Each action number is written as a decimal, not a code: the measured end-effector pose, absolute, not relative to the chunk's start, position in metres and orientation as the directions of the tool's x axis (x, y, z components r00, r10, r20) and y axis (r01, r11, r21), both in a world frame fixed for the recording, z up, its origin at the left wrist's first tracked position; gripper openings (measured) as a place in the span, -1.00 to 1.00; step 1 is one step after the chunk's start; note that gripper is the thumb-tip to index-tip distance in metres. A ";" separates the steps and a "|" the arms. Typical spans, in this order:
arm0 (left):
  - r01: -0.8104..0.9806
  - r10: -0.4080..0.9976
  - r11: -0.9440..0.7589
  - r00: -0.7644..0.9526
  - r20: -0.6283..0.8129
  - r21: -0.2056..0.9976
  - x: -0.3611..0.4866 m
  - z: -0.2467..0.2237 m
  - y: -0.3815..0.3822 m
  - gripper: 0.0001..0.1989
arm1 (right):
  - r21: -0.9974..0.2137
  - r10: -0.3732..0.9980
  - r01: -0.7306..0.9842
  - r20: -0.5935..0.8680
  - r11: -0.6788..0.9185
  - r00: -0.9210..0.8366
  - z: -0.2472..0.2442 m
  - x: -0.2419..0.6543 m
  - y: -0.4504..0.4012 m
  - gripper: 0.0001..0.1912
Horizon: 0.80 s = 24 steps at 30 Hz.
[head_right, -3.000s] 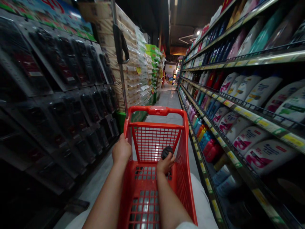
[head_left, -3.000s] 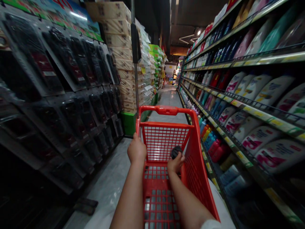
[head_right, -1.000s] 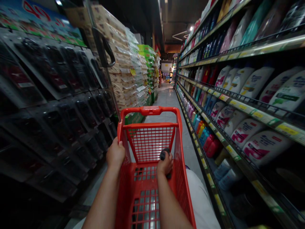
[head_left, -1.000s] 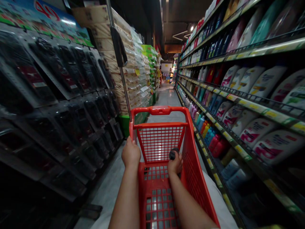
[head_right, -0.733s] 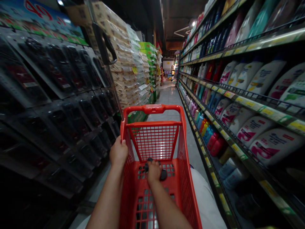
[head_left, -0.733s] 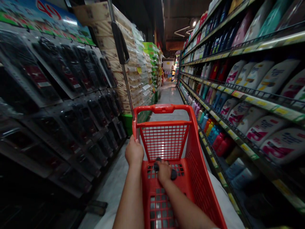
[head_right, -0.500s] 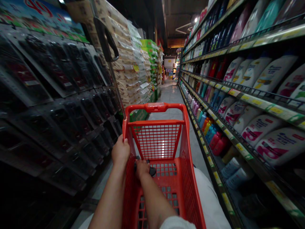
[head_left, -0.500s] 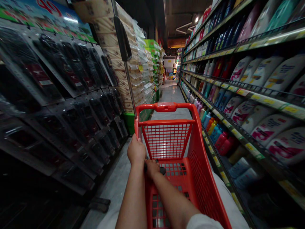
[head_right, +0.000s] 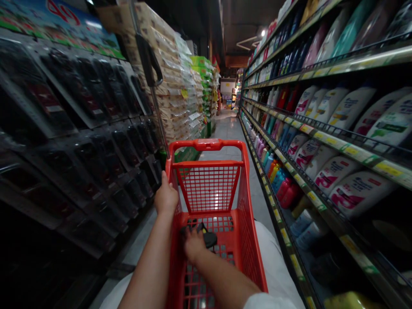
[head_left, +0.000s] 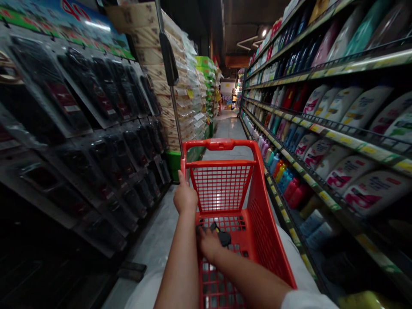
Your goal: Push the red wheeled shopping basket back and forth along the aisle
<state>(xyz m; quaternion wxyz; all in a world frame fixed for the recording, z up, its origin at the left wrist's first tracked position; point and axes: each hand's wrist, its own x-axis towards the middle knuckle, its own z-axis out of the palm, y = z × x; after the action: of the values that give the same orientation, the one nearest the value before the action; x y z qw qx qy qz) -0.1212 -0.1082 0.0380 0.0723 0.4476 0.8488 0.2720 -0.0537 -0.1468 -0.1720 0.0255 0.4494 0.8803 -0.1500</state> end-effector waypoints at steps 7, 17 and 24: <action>0.716 0.810 0.438 -0.577 0.107 0.543 -0.125 0.038 -0.104 -0.38 | -0.142 0.976 0.988 -0.218 -0.060 0.028 -0.159 0.042 -0.092 -0.55; 0.709 0.792 0.459 -0.600 0.116 0.535 -0.120 0.040 -0.101 -0.39 | -0.341 0.869 0.847 -0.141 0.407 -0.475 -0.170 -0.038 -0.117 -0.58; 0.707 0.786 0.467 -0.607 0.117 0.531 -0.124 0.042 -0.105 -0.39 | -0.252 0.953 0.944 -0.163 0.211 -0.256 -0.173 0.031 -0.099 -0.50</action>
<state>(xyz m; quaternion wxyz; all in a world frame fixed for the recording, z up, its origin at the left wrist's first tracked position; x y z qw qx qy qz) -0.1243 -0.1050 0.0424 0.0720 0.4373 0.8534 0.2745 0.0307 -0.0990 -0.1728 -0.0139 0.6097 0.7780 -0.1511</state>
